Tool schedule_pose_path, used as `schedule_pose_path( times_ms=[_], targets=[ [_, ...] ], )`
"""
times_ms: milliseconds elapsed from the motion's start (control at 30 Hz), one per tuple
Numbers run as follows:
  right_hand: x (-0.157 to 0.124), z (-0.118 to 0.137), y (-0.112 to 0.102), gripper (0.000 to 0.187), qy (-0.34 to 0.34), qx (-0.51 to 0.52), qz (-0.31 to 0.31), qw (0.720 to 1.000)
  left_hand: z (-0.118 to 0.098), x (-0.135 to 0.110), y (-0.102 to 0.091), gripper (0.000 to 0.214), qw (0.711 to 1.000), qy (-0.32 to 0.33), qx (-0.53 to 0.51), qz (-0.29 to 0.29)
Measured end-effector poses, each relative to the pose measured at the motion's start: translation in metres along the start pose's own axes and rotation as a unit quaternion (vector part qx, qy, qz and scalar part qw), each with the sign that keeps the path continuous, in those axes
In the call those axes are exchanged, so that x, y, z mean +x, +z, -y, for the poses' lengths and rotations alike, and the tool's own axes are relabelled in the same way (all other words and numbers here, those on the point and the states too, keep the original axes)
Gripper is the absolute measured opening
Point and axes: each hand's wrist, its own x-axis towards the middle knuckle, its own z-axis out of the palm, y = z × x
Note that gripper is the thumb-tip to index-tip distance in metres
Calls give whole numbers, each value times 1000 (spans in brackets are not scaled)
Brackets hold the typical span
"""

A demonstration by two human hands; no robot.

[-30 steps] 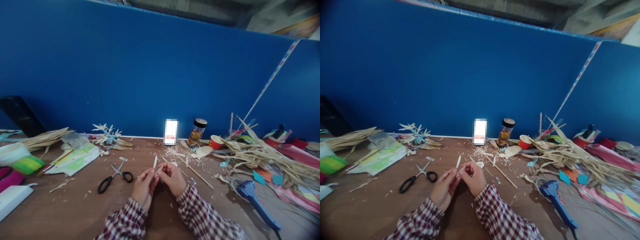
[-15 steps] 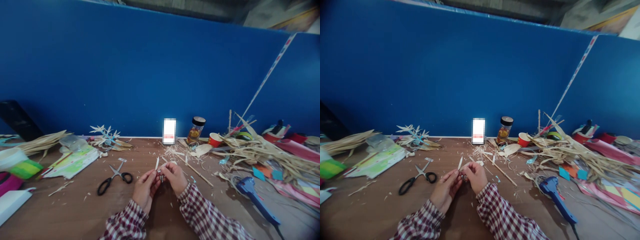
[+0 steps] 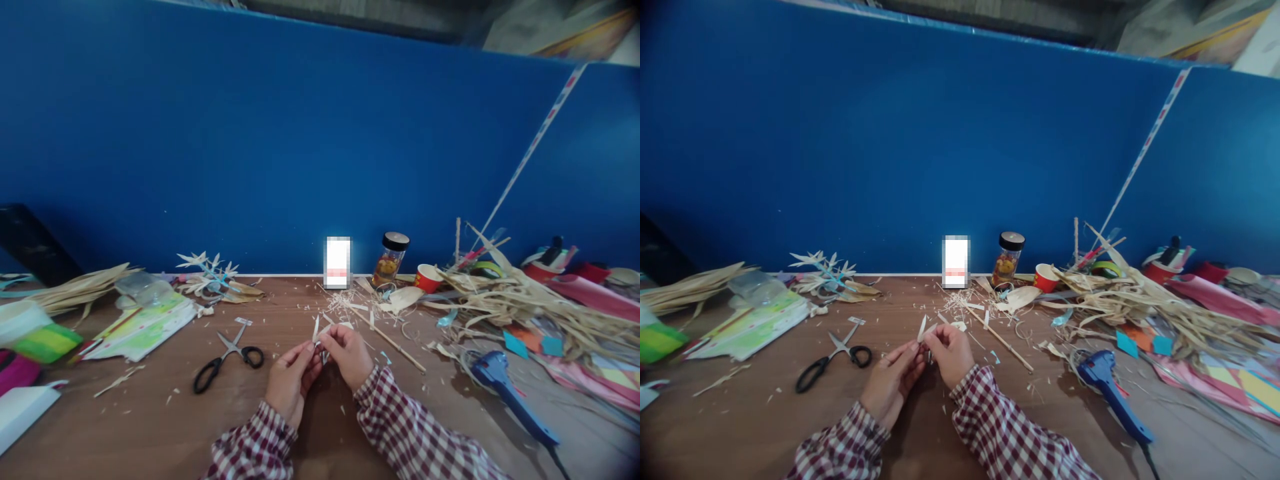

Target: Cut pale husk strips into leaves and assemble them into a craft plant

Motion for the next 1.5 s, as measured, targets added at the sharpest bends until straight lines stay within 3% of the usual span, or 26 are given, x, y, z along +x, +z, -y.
schedule_pose_path(
  times_ms=[1133, 1500],
  targets=[
    [0, 2, 1, 24, 13, 2, -23, 1000, -1, -2, 0, 10, 1000, -5, 16, 4],
    [-1, -4, 1, 26, 14, 14, 14, 1000, 0, -2, -1, 7, 1000, 3, 15, 7]
  ],
)
